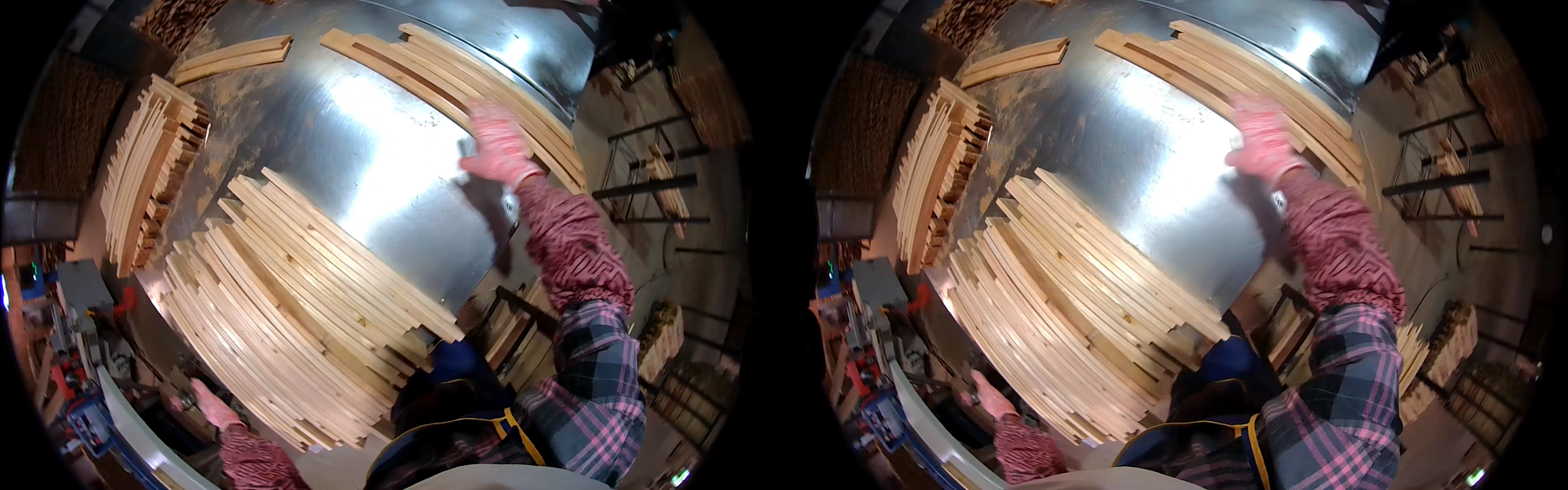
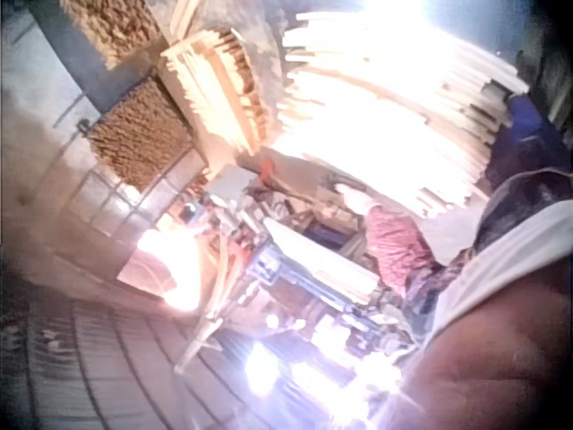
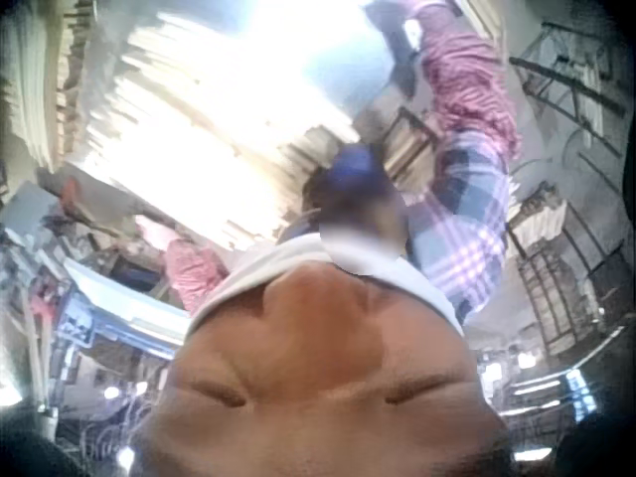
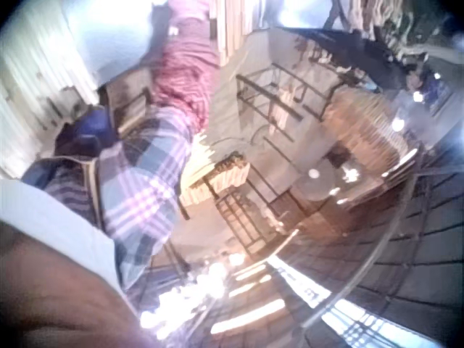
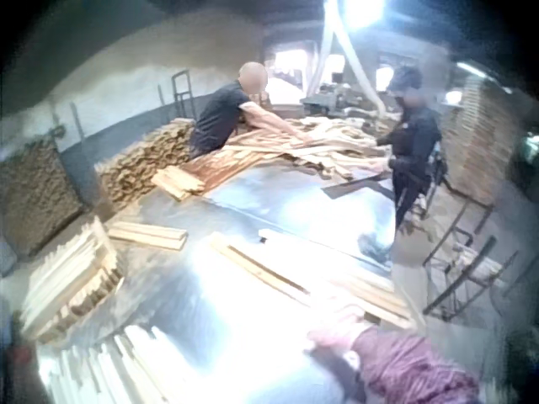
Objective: The person gathers thin wooden planks from a metal table and stacks them onto a conveyor belt. They repeatedly pick up bundles of planks, align them, and place them onto the moving belt in a workshop environment.
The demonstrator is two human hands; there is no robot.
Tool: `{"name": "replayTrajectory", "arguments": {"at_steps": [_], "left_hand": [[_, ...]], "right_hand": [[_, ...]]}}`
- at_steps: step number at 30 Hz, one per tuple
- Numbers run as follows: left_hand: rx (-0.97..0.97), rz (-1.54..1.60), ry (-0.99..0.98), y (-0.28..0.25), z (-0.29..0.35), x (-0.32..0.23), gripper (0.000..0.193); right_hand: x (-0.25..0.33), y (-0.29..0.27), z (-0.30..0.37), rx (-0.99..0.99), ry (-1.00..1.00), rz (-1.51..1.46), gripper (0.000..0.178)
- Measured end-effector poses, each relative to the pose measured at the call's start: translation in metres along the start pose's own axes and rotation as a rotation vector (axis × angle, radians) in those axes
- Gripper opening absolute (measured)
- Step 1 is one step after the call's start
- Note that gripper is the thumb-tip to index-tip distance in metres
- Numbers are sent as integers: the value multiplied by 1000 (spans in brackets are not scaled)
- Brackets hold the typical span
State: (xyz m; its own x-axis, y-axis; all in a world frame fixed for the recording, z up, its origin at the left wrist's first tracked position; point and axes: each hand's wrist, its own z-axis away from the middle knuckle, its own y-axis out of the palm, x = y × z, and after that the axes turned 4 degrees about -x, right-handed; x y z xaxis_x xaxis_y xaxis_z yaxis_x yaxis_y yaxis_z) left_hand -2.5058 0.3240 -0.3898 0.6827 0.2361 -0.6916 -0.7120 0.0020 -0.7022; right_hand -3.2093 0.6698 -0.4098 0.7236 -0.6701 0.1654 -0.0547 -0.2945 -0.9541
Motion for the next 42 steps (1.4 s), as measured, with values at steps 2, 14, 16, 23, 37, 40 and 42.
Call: {"name": "replayTrajectory", "arguments": {"at_steps": [2,14,16,23,37,40,42], "left_hand": [[-45,-117,372,28,7,-60,52],[769,-436,850,497,209,-334,86],[699,-515,859,538,235,-334,92],[606,-368,772,580,303,-337,100],[1116,-388,182,419,392,-267,98],[1133,-322,194,428,399,-255,101],[1179,-310,166,426,389,-265,101]], "right_hand": [[-45,-36,-12,268,162,346,108],[-173,-3,-70,403,393,147,113],[-162,-4,-73,430,434,191,111],[-79,-8,-37,427,450,145,93],[3,-29,38,632,490,135,116],[6,-30,28,679,574,57,118],[-10,-24,25,679,572,64,119]]}}
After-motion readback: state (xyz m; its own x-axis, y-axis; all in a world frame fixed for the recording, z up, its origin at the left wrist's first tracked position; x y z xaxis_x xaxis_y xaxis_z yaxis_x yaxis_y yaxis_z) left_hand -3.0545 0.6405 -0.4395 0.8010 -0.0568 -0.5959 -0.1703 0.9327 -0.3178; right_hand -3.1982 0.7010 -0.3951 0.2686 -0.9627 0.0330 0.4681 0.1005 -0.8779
